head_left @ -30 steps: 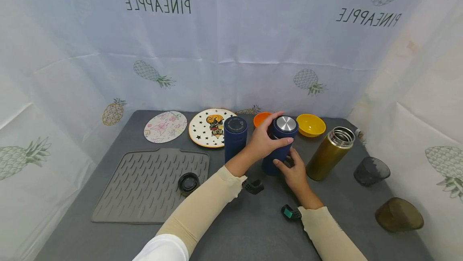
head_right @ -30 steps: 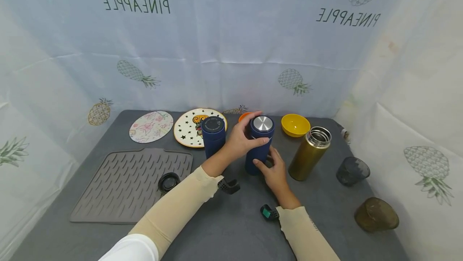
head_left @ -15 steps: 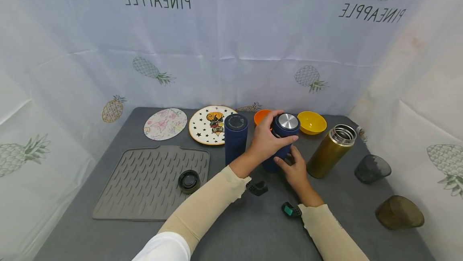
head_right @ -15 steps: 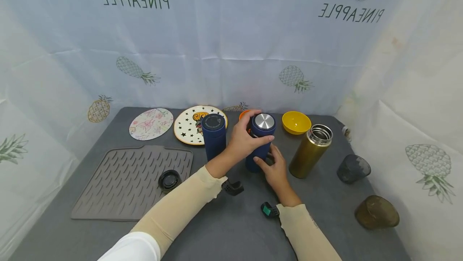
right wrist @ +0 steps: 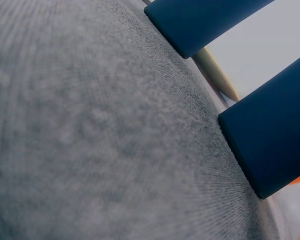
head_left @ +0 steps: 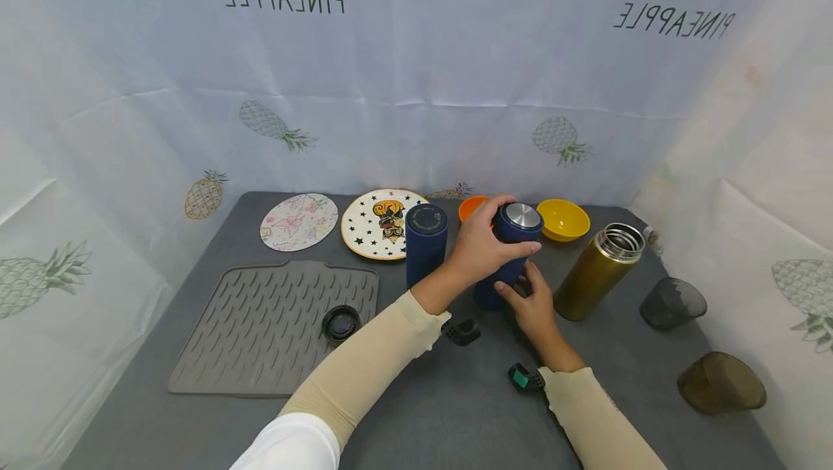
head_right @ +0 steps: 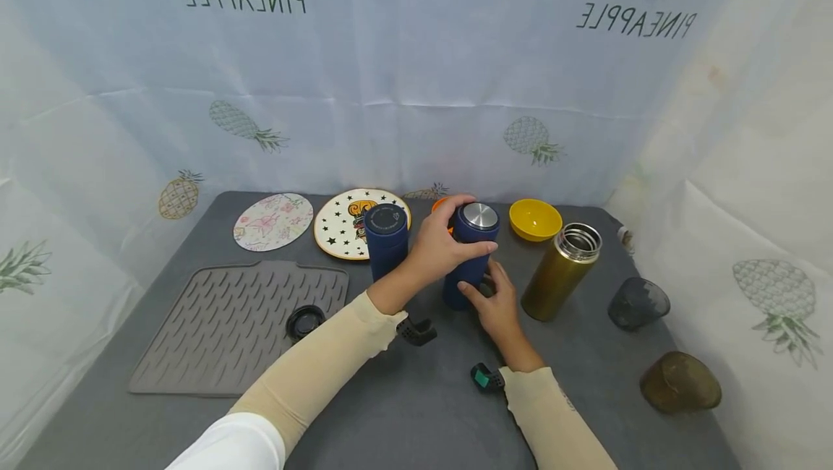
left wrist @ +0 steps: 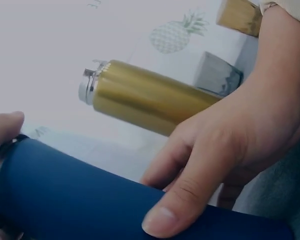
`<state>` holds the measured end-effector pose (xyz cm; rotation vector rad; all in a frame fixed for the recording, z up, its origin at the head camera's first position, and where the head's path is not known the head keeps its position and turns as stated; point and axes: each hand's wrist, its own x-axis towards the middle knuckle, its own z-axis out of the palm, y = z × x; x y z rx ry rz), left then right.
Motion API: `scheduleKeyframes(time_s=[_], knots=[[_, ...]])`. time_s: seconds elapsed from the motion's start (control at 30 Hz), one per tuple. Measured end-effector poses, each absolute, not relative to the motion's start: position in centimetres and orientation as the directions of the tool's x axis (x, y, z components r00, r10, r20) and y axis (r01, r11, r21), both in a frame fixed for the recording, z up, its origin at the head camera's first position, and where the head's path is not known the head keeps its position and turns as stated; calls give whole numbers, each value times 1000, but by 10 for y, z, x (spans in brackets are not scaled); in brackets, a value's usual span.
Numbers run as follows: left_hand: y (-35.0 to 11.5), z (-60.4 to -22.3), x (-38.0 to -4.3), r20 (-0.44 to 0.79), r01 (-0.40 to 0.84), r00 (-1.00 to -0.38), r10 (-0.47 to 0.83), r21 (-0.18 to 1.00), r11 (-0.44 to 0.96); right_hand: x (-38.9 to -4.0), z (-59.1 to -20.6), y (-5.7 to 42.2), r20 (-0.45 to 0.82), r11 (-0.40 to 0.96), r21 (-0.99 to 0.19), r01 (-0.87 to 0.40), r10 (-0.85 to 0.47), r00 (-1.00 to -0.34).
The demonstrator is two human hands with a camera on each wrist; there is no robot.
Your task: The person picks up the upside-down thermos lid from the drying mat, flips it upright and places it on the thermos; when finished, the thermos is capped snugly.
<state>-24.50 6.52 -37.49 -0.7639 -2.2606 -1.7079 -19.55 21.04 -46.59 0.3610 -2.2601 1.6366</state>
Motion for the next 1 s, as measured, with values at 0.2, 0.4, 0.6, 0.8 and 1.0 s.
scheduleKeyframes(time_s=[0.2,0.4,0.6,0.8,1.0], knots=[[62,-384,-244,470,515,-837,279,849,114,-195,-466,209,410,301,-867,-398,-23,-912],[62,-385,-246,477,528,-825,302,841,114,-196,-467,210,410,303,-867,-395,-15,-912],[56,-388,-242,453,503,-830,326,860,88,-196,-466,210,409,294,-871,-394,-13,-913],[53,-394,-236,550,575,-803,230,816,59,-196,-466,210,404,286,-875,-391,-11,-914],[56,-401,-229,605,626,-770,203,778,56,-196,-466,211,405,284,-876,-391,-8,-914]])
